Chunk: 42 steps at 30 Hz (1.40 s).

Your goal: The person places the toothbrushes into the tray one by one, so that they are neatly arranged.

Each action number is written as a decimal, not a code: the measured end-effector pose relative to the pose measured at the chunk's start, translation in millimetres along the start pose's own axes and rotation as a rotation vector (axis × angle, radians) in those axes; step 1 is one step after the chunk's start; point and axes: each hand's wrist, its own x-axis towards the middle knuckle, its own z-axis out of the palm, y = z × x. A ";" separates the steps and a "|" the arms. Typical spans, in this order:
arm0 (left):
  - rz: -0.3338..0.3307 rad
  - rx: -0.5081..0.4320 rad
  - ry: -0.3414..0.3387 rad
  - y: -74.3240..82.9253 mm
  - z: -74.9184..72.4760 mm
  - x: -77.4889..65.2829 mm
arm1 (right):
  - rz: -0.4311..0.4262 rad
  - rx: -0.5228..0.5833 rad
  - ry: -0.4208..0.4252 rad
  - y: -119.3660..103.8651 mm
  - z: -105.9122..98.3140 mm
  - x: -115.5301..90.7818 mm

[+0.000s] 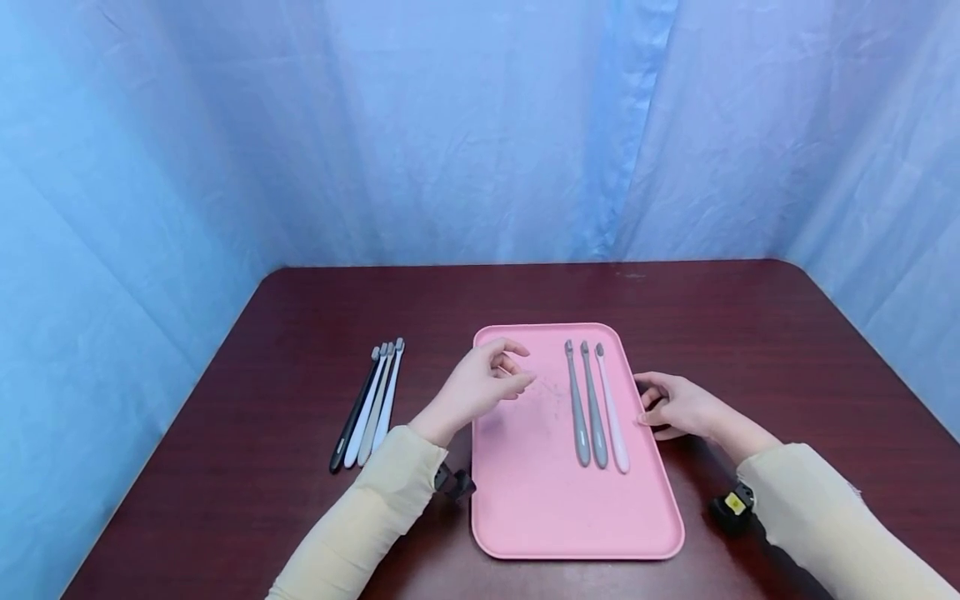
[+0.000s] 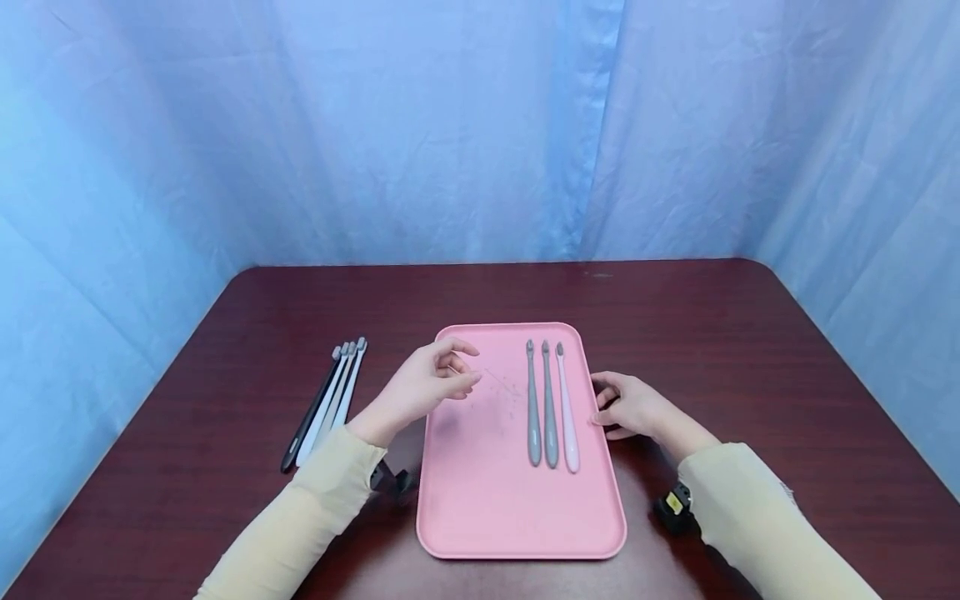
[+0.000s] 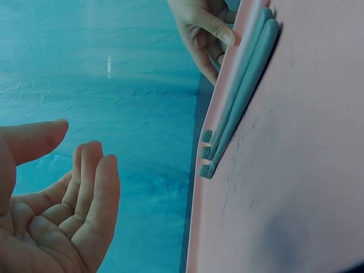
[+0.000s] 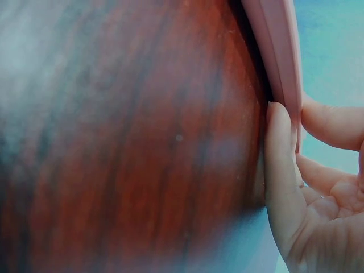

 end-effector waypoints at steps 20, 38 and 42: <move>0.048 0.128 0.068 -18.3 -30.8 -22.7 | -0.001 0.003 0.003 2.4 0.5 -4.9; -0.062 0.260 0.077 -41.9 -60.1 -37.3 | 0.004 0.000 0.010 -0.8 1.8 -2.2; -0.078 0.285 0.069 -46.9 -68.9 -41.6 | 0.003 -0.003 0.008 -2.2 1.2 -1.3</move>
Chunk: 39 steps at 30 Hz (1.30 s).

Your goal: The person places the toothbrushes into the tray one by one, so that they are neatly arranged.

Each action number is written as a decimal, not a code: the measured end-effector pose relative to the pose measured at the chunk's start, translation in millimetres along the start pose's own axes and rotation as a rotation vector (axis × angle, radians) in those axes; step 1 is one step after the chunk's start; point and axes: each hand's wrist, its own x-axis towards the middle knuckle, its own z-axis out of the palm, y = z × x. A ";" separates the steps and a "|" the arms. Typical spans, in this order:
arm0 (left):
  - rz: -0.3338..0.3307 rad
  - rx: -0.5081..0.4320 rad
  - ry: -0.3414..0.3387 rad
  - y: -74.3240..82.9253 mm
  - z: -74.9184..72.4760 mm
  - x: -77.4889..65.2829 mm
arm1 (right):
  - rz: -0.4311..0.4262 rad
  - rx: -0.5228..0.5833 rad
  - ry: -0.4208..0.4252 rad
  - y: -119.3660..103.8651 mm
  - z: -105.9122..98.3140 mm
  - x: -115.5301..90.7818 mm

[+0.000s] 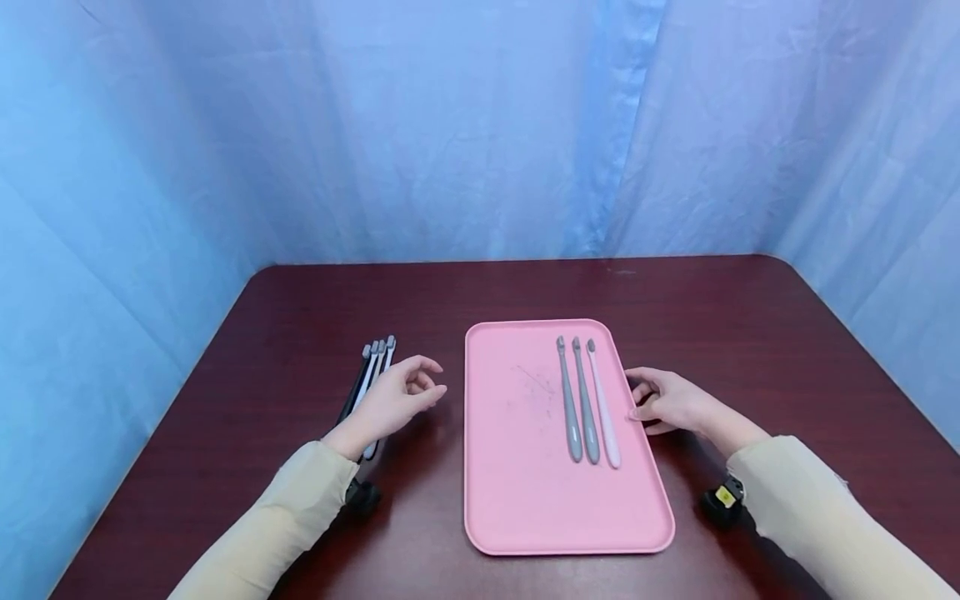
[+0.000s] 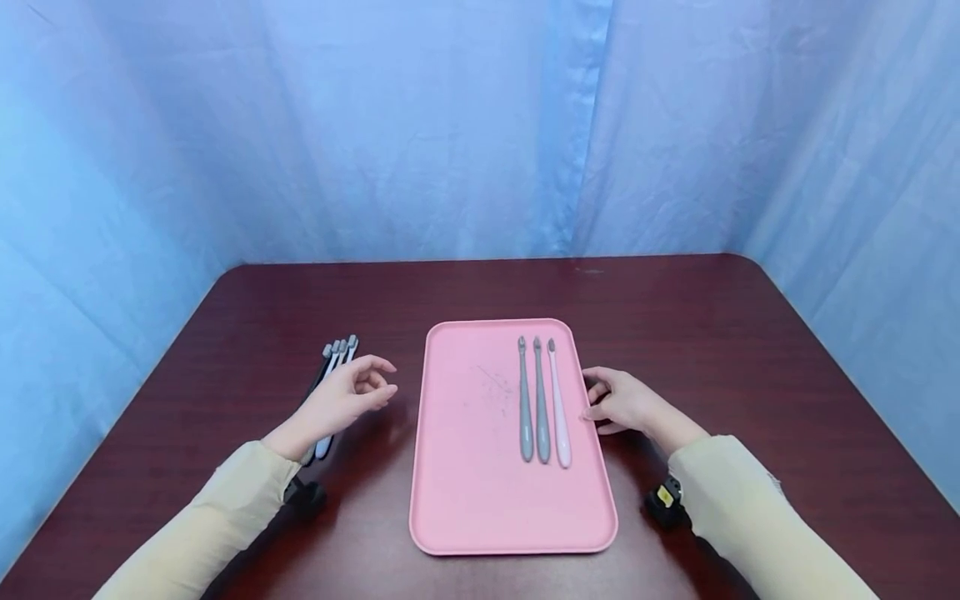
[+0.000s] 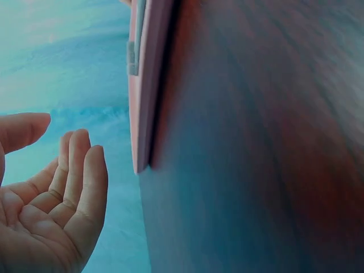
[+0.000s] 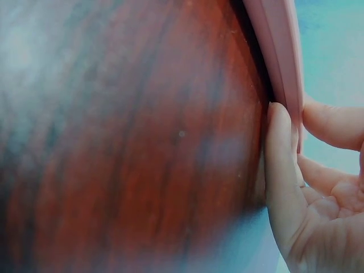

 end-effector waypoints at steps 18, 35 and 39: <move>-0.049 0.083 0.017 -20.3 -38.5 -11.5 | -0.010 -0.002 -0.014 -4.6 -1.2 2.4; -0.080 0.160 0.072 -33.8 -60.1 -24.9 | -0.008 -0.013 -0.003 -0.1 0.0 -0.1; -0.092 0.182 0.088 -37.1 -64.5 -27.6 | -0.006 -0.016 0.000 0.2 -0.1 -0.2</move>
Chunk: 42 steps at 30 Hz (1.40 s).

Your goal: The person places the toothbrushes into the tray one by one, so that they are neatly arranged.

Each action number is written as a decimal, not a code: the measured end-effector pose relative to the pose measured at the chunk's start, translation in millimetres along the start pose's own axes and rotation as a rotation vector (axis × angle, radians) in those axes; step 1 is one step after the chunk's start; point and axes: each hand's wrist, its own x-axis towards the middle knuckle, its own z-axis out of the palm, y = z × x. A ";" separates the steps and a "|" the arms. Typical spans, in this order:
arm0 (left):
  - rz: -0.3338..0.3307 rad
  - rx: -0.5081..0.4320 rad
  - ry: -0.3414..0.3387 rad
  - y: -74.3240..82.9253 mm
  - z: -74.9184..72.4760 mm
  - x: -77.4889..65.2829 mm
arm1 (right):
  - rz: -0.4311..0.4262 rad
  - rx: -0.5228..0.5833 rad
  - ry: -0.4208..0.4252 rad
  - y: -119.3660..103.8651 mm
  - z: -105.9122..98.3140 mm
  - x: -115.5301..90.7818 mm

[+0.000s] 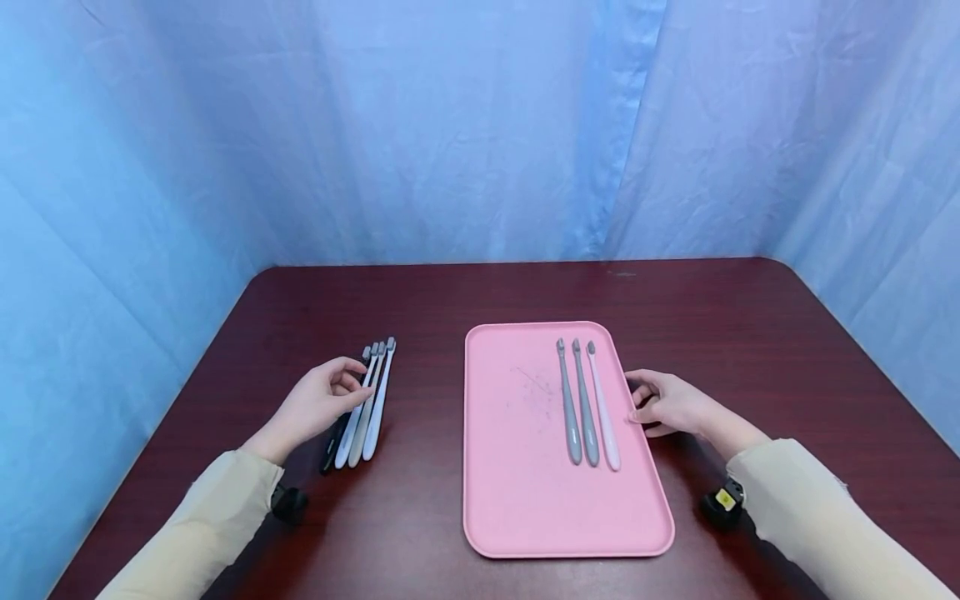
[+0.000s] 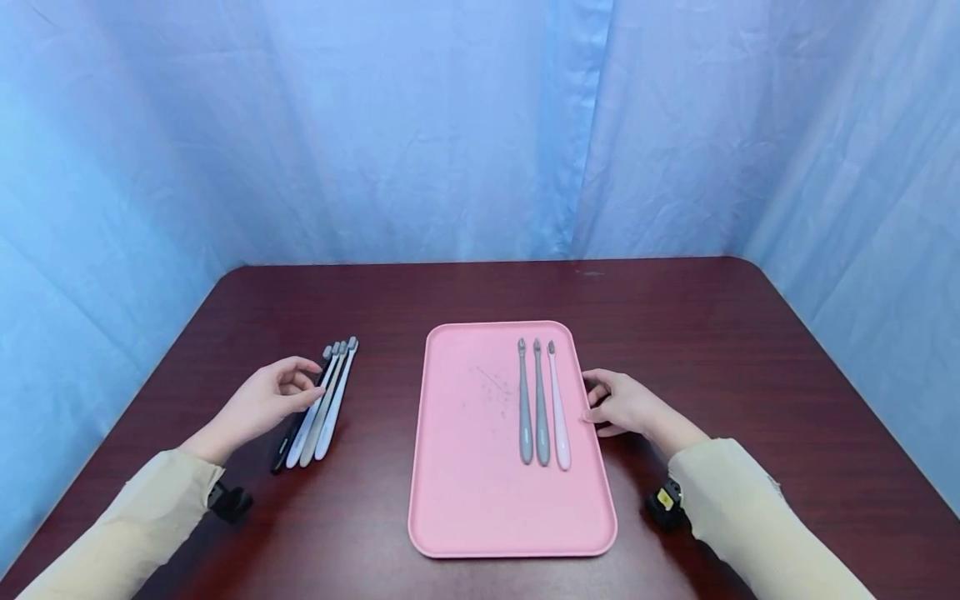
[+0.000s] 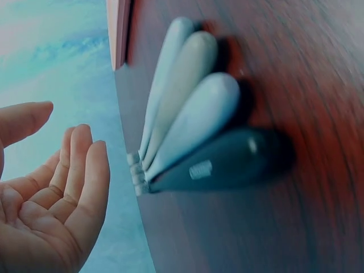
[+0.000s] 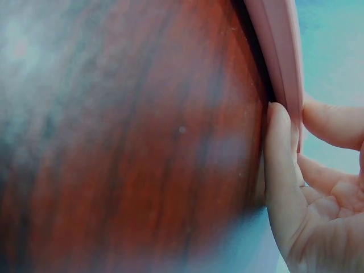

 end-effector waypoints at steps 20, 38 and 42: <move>-0.076 0.042 0.010 -21.7 -5.5 -3.2 | 0.000 0.006 0.001 2.6 -0.4 1.3; -0.077 0.114 -0.048 -35.3 -9.0 -2.1 | -0.011 0.003 0.003 2.9 -0.7 2.2; -0.064 0.133 -0.066 -36.7 -8.0 -1.7 | -0.004 0.001 0.004 3.3 -0.4 2.0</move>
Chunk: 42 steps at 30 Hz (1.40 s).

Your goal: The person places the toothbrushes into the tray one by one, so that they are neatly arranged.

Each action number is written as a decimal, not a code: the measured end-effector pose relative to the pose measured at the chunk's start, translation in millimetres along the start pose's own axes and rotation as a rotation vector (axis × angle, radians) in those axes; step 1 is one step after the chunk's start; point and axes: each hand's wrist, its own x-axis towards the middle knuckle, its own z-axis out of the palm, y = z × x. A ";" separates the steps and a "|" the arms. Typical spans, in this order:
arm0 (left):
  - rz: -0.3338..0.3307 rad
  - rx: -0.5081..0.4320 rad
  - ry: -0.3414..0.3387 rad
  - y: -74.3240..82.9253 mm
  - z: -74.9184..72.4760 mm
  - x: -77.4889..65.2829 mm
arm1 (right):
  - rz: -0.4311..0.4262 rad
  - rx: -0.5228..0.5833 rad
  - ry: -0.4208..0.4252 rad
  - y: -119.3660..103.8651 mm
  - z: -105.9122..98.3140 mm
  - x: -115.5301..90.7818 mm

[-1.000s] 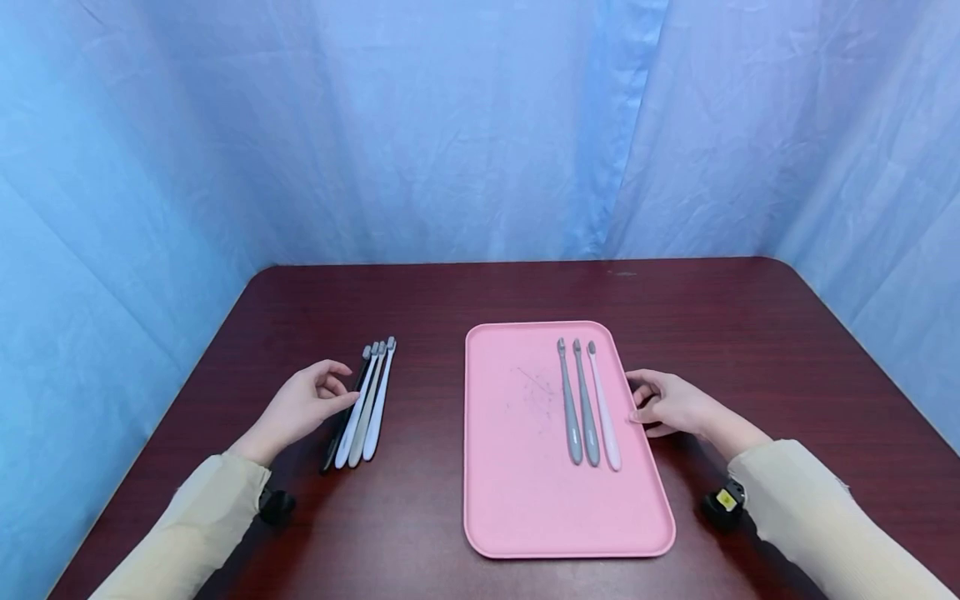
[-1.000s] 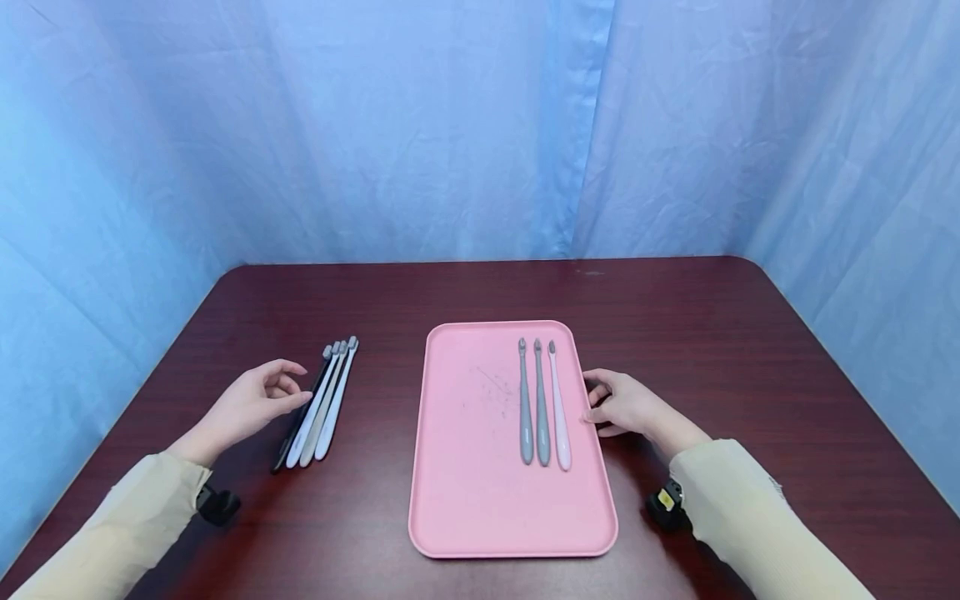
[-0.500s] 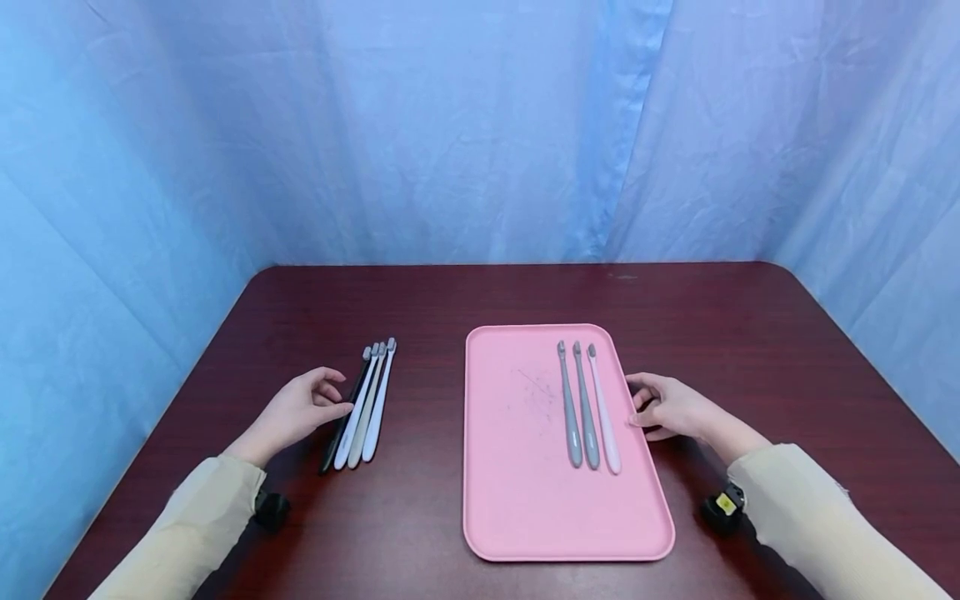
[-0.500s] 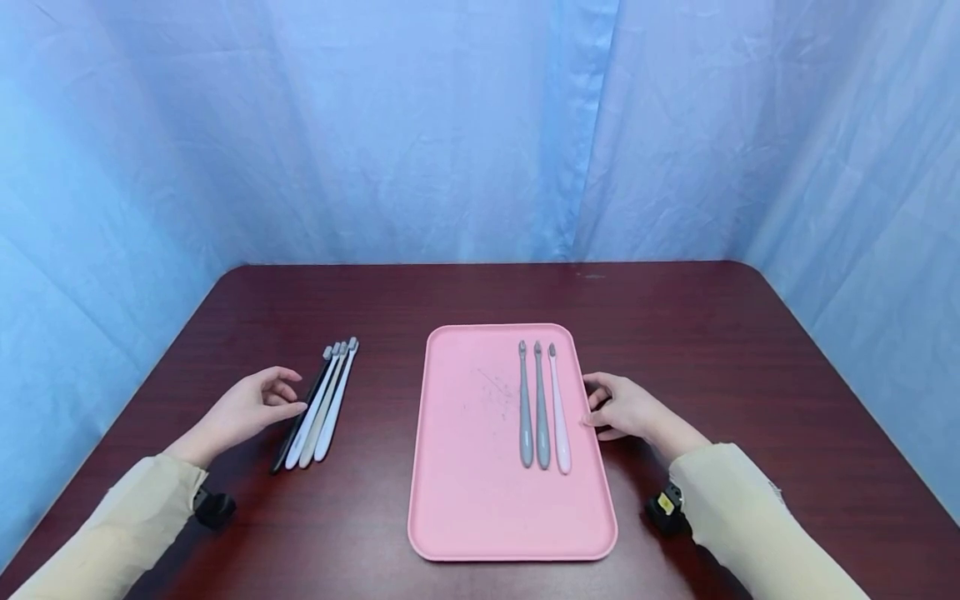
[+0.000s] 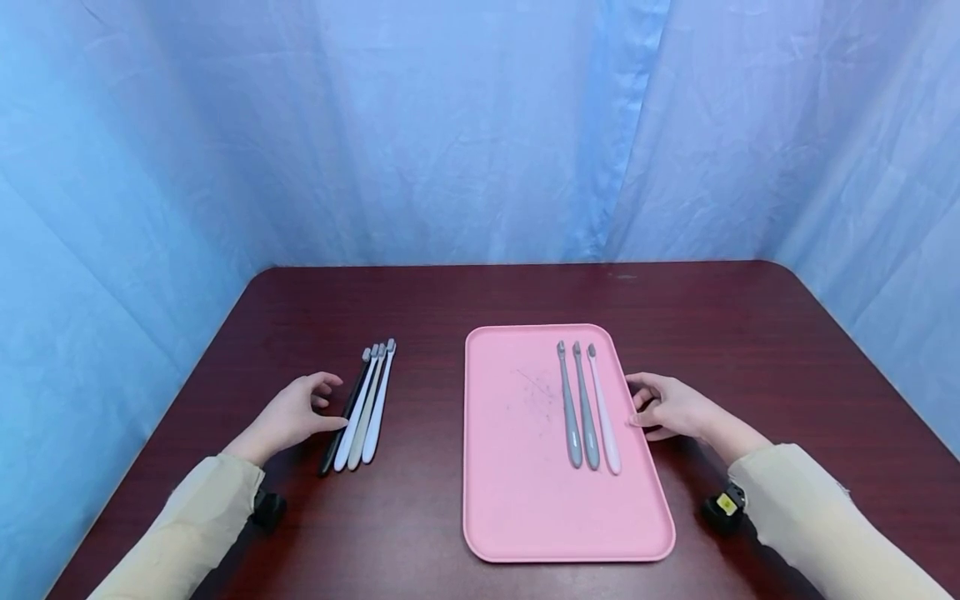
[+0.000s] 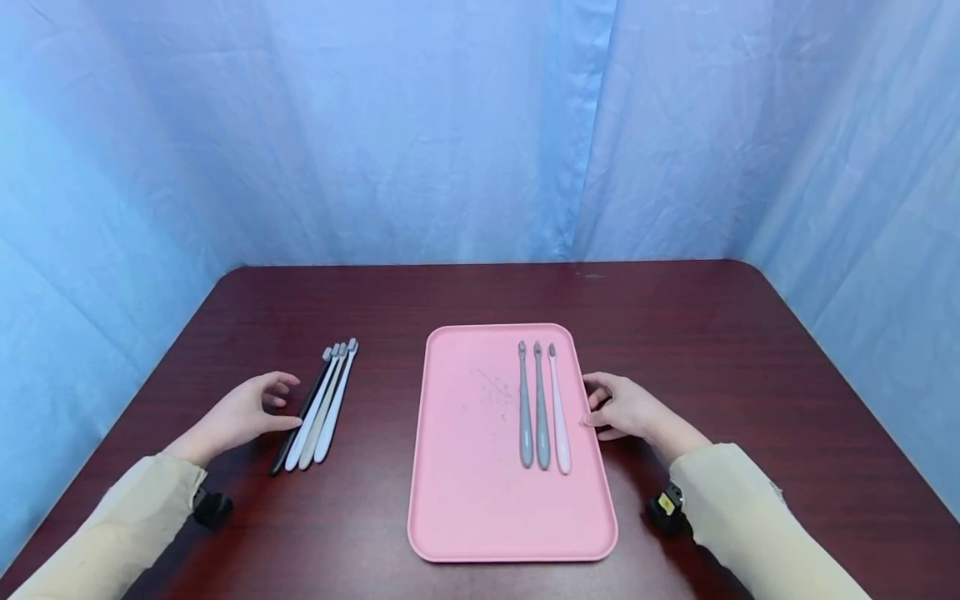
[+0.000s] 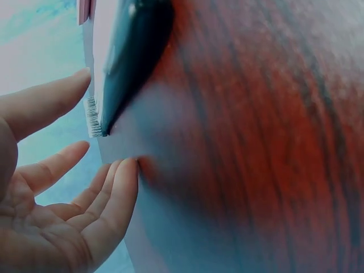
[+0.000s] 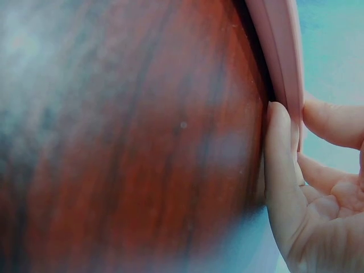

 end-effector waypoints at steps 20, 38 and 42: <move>-0.009 0.022 0.002 2.4 5.9 0.1 | 0.005 0.009 -0.004 0.5 -0.2 -0.2; -0.038 0.009 0.022 3.3 7.3 1.4 | 0.005 0.014 0.000 -1.4 0.2 -0.8; -0.069 -0.007 0.017 3.7 6.8 2.3 | 0.006 0.012 -0.001 -1.2 0.3 -0.8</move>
